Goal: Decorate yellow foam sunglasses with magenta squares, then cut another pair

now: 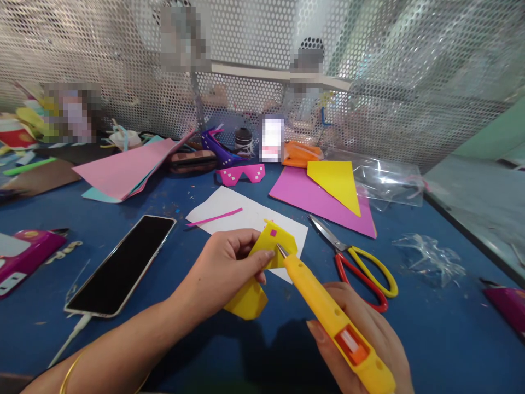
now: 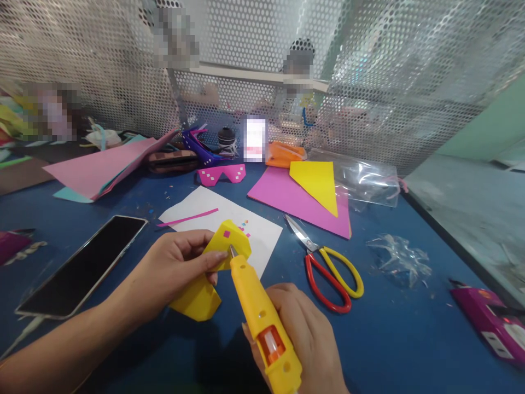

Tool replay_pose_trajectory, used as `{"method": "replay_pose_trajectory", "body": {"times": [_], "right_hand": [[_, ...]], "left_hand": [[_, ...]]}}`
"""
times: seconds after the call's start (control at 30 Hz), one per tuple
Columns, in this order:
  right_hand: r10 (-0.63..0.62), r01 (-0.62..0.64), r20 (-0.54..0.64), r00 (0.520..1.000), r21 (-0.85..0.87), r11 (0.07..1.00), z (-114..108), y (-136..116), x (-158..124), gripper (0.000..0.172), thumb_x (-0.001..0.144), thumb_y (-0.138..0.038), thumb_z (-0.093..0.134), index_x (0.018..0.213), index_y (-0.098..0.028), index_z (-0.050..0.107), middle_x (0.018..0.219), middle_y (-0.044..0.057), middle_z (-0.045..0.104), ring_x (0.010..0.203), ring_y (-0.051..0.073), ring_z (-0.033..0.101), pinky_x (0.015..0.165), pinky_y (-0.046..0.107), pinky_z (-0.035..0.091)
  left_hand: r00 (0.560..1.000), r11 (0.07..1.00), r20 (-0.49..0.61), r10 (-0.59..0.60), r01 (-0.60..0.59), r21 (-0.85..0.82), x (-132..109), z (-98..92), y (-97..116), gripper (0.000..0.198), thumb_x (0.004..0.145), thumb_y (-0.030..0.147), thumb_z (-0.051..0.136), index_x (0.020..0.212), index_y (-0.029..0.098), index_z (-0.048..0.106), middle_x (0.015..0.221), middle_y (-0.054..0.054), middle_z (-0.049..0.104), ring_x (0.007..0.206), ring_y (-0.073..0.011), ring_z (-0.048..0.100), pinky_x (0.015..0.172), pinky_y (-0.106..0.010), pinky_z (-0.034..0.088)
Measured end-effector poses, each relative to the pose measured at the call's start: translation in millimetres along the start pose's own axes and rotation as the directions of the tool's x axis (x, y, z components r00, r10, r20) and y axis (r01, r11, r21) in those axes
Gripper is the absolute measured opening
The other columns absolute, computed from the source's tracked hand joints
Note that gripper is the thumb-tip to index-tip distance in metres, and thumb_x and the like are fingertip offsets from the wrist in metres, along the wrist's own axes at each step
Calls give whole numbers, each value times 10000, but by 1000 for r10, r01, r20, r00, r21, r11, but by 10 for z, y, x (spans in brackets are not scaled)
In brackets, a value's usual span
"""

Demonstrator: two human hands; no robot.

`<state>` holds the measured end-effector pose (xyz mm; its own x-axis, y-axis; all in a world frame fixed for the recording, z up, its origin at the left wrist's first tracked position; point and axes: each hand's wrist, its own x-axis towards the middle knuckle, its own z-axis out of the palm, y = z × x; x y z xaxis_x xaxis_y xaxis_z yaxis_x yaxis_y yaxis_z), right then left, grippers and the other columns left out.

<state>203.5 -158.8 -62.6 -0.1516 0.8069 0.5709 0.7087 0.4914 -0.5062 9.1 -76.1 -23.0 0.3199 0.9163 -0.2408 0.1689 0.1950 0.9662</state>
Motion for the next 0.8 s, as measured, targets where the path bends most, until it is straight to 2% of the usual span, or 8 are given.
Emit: {"method": "replay_pose_trajectory", "body": {"times": [0.53,0.8], "right_hand": [[-17,17,-10,1000,0,1000,0,7,5,181,981,-379,496,939,-215,559,758,20,647,612,140,645,502,234,505],[-23,23,-25,999,-16,1000,-9,16,11,201,980,-407,493,913,-224,543,748,22,651,598,158,647,477,250,487]], "left_hand": [[1000,999,-18,-9,10,35,-25,15,33,140,786,334,675,791,196,695,551,44,606,488,-97,530,464,-185,414],[1000,1000,-10,-3,4,14,-14,22,31,119,795,312,672,795,195,689,563,54,611,493,-82,528,471,-171,415]]}}
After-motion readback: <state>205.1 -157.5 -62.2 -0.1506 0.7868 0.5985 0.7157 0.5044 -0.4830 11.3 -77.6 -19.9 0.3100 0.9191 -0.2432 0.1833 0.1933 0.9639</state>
